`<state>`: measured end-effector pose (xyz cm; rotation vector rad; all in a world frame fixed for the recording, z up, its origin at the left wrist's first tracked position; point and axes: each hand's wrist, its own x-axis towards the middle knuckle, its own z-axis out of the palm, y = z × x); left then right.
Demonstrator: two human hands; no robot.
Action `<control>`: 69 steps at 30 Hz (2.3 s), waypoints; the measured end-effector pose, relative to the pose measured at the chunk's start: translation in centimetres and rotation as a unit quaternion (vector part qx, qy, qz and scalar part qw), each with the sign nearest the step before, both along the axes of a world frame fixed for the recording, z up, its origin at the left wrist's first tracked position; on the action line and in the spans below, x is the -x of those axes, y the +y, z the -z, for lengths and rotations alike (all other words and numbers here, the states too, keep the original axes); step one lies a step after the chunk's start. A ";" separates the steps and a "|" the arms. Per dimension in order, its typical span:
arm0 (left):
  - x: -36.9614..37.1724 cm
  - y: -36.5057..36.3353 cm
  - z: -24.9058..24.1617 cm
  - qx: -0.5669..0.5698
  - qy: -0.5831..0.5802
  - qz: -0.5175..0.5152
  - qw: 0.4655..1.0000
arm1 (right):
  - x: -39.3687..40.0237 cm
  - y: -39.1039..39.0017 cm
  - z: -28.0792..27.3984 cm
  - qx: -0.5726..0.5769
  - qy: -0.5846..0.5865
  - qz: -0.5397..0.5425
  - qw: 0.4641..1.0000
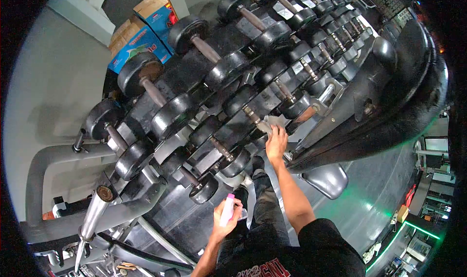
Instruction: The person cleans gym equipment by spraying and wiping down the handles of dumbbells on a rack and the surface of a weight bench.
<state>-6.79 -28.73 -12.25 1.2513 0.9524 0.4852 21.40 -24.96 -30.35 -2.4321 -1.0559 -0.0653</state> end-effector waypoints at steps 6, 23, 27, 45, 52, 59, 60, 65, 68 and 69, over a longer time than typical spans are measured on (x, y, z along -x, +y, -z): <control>0.3 -0.2 -2.4 -0.008 -0.025 -0.015 1.000 | 5.2 -5.3 0.3 0.004 0.182 -0.043 0.982; 0.1 -9.2 -10.1 -0.354 0.033 0.005 0.935 | 4.5 -15.9 -22.9 -0.203 0.922 -0.031 0.327; -2.8 -13.9 -11.9 -0.307 0.066 -0.017 0.949 | 0.7 -20.0 -26.5 -0.215 0.945 -0.007 0.245; -12.0 -26.3 -15.9 -0.190 -0.244 -0.070 0.949 | -5.6 -35.1 -32.4 -0.372 0.887 -0.009 0.275; -12.8 -26.5 -20.3 -0.278 -0.246 -0.065 0.926 | -3.6 -38.8 -32.1 -0.405 0.876 -0.025 0.262; -14.6 -26.5 -22.3 -0.379 -0.179 -0.090 0.904 | -3.8 -41.7 -33.6 -0.458 0.839 0.011 0.295; -15.1 -26.3 -22.7 -0.379 -0.179 -0.090 0.904 | -4.0 -41.7 -33.7 -0.473 0.828 0.018 0.301; -18.6 -24.5 -23.5 -0.371 -0.171 -0.160 0.899 | -6.9 -40.7 -34.1 -0.461 0.836 -0.004 0.298; -20.7 -23.2 -23.2 -0.355 -0.142 -0.170 0.908 | -9.3 -39.7 -35.0 -0.492 0.822 -0.022 0.286; -21.3 -22.8 -23.1 -0.363 -0.140 -0.185 0.903 | -10.4 -39.2 -34.7 -0.495 0.821 -0.038 0.280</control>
